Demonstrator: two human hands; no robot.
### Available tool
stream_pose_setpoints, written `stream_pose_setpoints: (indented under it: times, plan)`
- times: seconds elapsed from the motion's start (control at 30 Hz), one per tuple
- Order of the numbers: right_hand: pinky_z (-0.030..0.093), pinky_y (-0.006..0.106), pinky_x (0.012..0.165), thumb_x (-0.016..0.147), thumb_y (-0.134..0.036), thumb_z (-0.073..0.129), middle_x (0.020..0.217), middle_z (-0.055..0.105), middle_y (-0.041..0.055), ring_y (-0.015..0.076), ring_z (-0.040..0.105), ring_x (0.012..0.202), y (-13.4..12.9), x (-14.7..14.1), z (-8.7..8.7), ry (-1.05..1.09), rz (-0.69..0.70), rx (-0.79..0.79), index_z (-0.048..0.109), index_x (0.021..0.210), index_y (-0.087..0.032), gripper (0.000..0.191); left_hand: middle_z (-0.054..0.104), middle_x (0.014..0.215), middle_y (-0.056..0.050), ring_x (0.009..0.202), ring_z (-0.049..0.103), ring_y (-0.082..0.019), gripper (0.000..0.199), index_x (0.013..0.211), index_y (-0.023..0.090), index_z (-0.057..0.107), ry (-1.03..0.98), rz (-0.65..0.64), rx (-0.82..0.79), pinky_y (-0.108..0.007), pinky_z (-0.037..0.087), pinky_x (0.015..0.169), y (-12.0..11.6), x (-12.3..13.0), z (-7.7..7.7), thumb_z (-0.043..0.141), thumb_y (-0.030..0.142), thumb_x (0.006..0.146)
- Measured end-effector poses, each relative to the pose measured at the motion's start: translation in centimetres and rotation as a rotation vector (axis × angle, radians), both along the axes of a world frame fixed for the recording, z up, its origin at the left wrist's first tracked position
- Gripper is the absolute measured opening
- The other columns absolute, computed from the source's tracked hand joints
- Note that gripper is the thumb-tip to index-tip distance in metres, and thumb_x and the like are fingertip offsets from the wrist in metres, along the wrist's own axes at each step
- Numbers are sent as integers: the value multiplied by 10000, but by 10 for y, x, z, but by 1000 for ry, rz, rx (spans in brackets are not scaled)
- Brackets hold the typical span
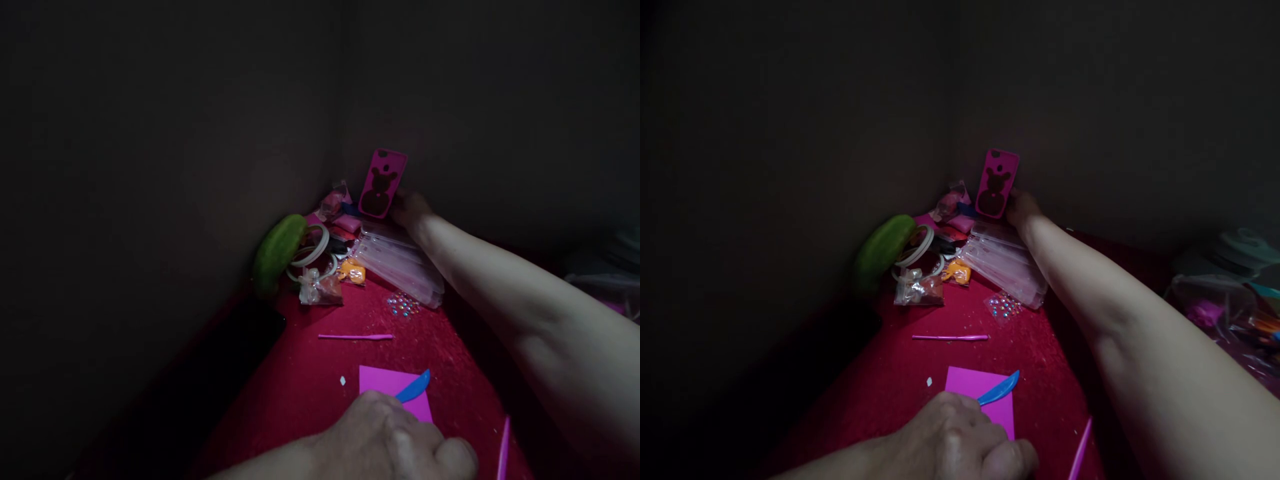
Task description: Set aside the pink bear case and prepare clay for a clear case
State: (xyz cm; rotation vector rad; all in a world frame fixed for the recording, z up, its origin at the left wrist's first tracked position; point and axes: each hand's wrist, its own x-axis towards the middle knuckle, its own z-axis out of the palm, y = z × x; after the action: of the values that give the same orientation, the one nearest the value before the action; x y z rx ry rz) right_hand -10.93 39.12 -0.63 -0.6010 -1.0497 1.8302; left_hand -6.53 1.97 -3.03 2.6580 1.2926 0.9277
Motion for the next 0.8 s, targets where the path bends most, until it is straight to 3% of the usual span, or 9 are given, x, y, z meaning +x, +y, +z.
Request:
stream_pose_setpoints:
  times: [0.27,0.47,0.63,0.73,0.8]
  plan:
    - [532,411,860,944,-338,566,1206,578,97,207,605,1024,-2,7,11,-139,-34,-156,551,1227,-145,343,549,456,62,364,504,-95,358,776,152,570,-27,34,39,-251,312,330,0,1,-1,421,408,977]
    - [530,414,867,944,-346,564,1216,573,98,211,602,1033,-5,39,41,-355,-157,-125,550,1232,-153,348,481,420,71,344,468,-78,331,784,138,585,-193,28,196,-229,291,326,-1,0,4,377,277,1000]
    - [527,405,875,951,-346,550,1224,571,97,204,598,1035,-26,89,57,-580,-226,125,561,1219,-168,322,487,417,73,342,470,-67,319,778,121,595,-278,34,284,-211,305,333,0,0,5,400,254,992]
    - [531,400,869,956,-392,523,1217,581,100,197,593,1020,-58,115,54,-718,-137,372,575,1207,-210,314,501,430,66,351,462,-76,288,765,132,580,-224,8,264,-230,295,343,0,0,4,422,247,976]
    - [493,467,936,861,-436,644,1189,604,115,245,600,1046,-83,130,46,-811,-30,566,600,1192,-197,411,502,430,59,345,444,-84,270,749,138,571,-223,9,269,-248,266,342,-1,0,3,428,232,960]
